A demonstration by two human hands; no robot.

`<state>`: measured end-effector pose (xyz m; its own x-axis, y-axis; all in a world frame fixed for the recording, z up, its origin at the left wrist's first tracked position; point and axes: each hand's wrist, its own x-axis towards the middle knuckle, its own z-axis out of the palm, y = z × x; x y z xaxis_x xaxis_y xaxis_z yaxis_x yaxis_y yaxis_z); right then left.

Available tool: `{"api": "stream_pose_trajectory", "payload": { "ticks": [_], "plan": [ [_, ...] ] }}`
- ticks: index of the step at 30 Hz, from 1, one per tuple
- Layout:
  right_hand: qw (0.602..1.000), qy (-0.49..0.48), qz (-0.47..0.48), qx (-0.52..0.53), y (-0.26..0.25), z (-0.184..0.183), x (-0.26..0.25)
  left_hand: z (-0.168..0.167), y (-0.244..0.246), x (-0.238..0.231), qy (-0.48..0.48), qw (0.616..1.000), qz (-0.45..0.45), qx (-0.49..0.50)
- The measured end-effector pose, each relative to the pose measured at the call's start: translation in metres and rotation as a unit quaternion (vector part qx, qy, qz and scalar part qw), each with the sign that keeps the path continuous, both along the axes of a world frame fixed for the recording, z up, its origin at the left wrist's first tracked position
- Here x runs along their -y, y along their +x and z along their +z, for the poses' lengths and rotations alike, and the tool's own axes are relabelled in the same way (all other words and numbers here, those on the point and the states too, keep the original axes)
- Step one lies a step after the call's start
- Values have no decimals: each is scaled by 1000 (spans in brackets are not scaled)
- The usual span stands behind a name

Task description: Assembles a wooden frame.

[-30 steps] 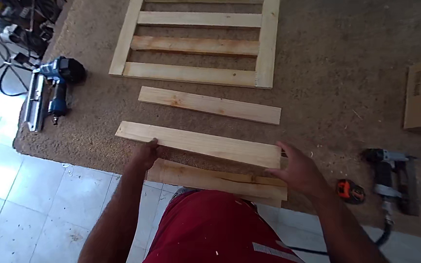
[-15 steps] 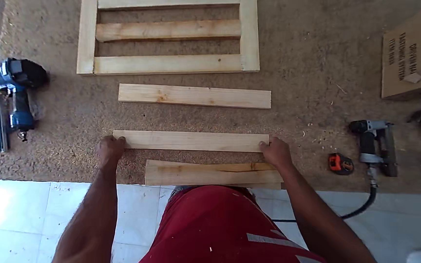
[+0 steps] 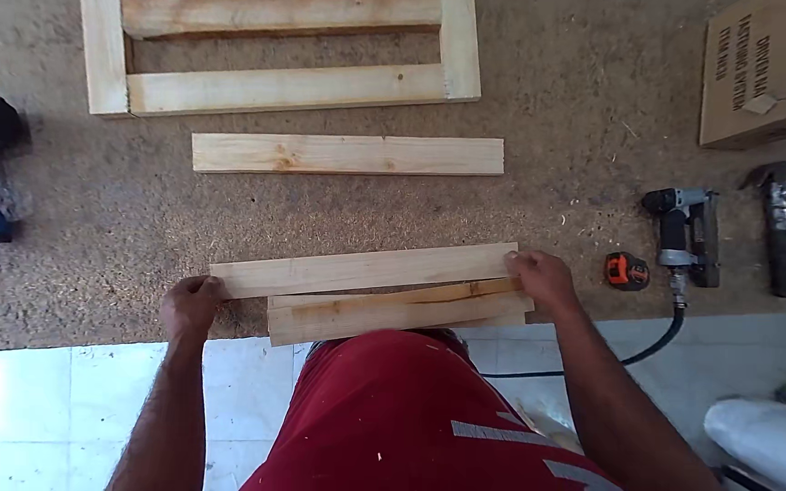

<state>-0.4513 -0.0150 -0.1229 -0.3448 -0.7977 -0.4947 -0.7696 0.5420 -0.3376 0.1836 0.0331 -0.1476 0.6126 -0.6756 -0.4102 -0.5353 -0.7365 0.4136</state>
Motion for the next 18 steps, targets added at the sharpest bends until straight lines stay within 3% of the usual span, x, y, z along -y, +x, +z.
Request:
{"api": "stream_pose_trajectory", "payload": {
  "ticks": [4,8,12,18],
  "plan": [
    [992,-40,-121,7,2,1,-34,27,-34,-22,0,1000,-20,-13],
    [985,7,-168,-30,23,-10,-57,21,-86,-50,66,987,-113,-90],
    [984,58,-163,-52,21,-25,-66,13,-108,-56,83,986,-138,-43],
    [988,76,-133,-1,6,-10,-59,8,-104,-58,66,989,-129,-35]
  ]
}}
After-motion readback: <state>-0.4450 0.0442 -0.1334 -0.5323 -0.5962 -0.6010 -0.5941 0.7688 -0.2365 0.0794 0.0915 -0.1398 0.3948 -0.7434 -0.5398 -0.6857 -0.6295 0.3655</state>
